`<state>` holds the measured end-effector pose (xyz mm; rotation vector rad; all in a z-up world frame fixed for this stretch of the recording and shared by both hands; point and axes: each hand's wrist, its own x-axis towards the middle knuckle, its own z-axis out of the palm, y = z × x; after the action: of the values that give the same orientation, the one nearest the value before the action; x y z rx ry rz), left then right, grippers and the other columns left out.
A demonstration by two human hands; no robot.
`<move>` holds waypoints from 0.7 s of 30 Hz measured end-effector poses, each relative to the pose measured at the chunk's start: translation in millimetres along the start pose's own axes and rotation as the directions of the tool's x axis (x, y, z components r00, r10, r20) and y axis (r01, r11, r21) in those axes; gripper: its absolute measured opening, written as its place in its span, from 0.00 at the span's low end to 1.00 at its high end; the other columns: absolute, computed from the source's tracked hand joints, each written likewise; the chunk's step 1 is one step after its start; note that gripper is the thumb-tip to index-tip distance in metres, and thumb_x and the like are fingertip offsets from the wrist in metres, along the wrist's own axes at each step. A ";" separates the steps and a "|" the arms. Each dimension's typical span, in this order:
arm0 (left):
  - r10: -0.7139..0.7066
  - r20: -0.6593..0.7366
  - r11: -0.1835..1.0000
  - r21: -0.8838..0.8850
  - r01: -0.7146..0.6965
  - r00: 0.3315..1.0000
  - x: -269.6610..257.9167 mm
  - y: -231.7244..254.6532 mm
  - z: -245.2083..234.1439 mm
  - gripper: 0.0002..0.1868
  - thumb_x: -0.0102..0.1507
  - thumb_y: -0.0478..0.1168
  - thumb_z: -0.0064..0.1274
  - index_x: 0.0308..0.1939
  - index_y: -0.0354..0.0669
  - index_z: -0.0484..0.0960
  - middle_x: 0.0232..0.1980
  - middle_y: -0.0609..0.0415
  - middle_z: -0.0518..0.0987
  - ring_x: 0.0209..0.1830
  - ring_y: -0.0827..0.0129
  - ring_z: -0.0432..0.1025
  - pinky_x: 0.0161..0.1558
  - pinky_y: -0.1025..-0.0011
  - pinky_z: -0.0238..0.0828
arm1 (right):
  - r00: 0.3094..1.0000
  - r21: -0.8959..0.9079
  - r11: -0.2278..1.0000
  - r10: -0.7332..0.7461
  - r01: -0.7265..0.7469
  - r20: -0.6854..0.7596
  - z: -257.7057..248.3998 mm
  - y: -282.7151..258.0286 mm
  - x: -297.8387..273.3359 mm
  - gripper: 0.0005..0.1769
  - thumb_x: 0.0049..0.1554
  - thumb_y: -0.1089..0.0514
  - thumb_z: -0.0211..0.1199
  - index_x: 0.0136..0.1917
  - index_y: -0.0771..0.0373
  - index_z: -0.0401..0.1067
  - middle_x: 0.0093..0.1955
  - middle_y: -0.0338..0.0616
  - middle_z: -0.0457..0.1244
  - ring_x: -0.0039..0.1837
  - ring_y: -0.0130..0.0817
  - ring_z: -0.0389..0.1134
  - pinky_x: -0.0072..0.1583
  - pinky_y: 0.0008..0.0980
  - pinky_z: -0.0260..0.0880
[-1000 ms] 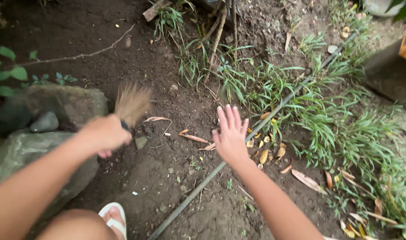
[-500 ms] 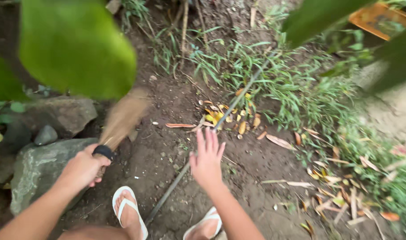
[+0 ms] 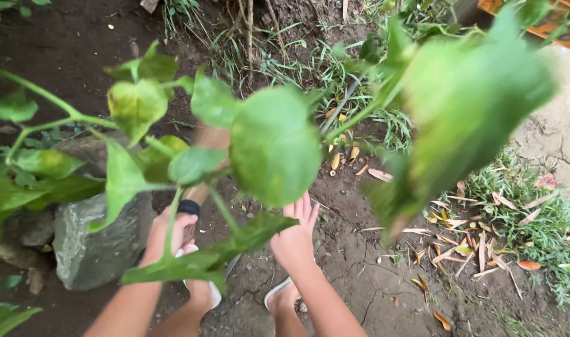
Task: The person sweeps leaves and debris across the ground using a handheld broom.
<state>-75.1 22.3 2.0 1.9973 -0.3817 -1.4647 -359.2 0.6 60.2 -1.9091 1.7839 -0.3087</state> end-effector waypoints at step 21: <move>-0.060 -0.054 0.932 0.355 0.075 0.997 33.2 -26.4 -6.0 0.28 0.55 0.39 0.56 0.61 0.45 0.77 0.37 0.44 0.79 0.18 0.63 0.70 0.17 0.67 0.67 | 0.999 0.073 0.997 -0.024 0.027 -0.047 -45.0 20.3 -15.2 0.44 0.57 0.53 0.60 0.81 0.62 0.46 0.83 0.55 0.42 0.84 0.55 0.37 0.76 0.65 0.31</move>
<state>-61.6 25.5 -38.5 2.3426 -0.6025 -1.4743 -400.6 6.0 90.8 -1.8888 1.7546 -0.4246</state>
